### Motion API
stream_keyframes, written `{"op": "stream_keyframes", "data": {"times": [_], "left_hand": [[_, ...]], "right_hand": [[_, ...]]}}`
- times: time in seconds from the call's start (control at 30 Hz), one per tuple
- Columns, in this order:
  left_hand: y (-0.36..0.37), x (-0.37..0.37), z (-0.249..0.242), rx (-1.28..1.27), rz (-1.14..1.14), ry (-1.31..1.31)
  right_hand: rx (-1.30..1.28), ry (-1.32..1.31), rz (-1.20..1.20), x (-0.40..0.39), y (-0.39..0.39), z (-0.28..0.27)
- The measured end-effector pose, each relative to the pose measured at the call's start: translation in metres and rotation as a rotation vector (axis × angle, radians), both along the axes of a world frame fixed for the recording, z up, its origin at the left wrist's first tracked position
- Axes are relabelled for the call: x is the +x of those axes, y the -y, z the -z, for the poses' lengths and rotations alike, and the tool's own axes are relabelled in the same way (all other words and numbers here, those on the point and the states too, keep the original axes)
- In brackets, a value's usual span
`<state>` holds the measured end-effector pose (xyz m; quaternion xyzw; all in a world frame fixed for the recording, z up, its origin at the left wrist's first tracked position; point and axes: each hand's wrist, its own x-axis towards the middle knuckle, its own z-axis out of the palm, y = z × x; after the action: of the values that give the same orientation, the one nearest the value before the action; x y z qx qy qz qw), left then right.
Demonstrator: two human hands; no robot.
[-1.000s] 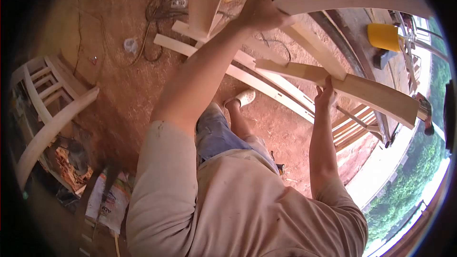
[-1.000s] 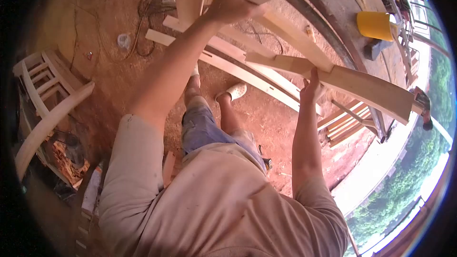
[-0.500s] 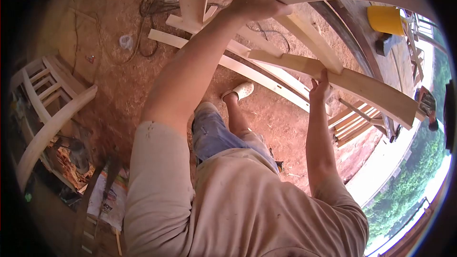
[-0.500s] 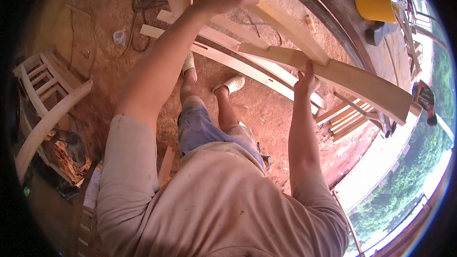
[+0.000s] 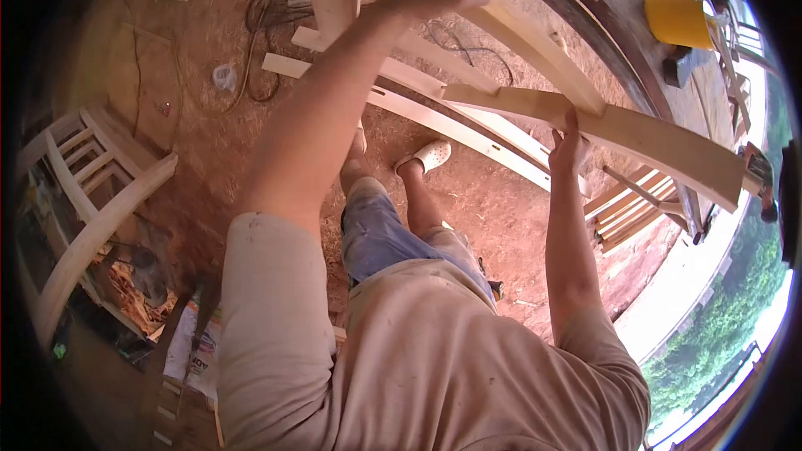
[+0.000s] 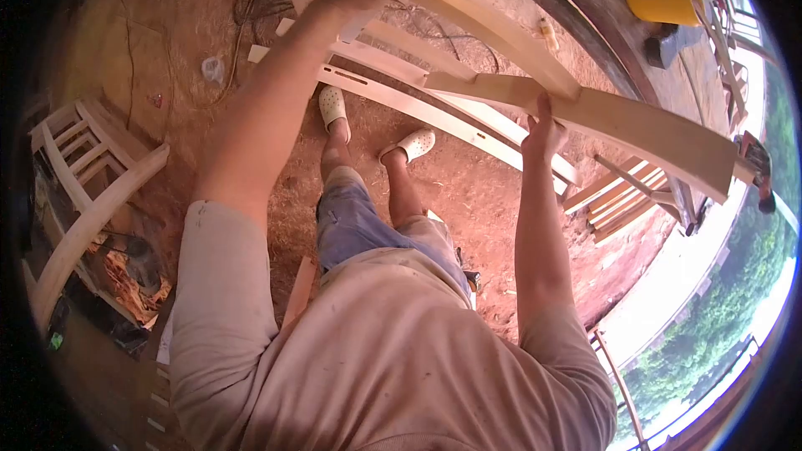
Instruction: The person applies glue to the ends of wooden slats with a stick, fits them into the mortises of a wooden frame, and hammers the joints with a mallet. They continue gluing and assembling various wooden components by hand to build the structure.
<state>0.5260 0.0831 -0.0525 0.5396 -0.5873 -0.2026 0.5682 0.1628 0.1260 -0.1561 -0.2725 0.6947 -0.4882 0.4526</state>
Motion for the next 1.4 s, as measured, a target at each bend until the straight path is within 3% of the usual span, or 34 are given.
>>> {"op": "stream_keyframes", "data": {"times": [0.1,0.53,0.63,0.7,0.83,0.93,1.03,1.13,1.4], "left_hand": [[-0.001,0.02,0.007,0.179,0.039,-0.112],[-0.005,0.056,0.004,0.165,0.016,-0.158],[-0.006,0.056,-0.009,0.082,-0.013,-0.131],[-0.002,0.054,-0.02,-0.209,-0.142,-0.154],[0.005,0.069,-0.036,-0.286,-0.215,0.022],[0.003,0.075,-0.046,-0.258,-0.15,0.068],[0.001,0.083,-0.06,-0.07,-0.027,0.076],[0.009,0.092,-0.057,-0.186,0.045,0.1],[0.029,0.118,-0.059,-0.008,0.159,0.181]], "right_hand": [[0.028,-0.014,-0.09,0.014,0.002,-0.007],[0.129,-0.069,-0.135,0.045,0.011,-0.011],[0.135,-0.082,-0.181,0.047,0.015,-0.012],[0.131,-0.115,-0.195,0.05,0.019,-0.008],[0.064,-0.172,-0.189,0.057,0.027,0.001],[0.112,-0.084,-0.154,0.06,0.029,-0.009],[0.182,-0.114,-0.105,0.059,0.037,-0.01],[0.231,-0.127,-0.164,0.047,0.046,0.0],[0.461,-0.168,-0.313,0.029,0.069,-0.002]]}}
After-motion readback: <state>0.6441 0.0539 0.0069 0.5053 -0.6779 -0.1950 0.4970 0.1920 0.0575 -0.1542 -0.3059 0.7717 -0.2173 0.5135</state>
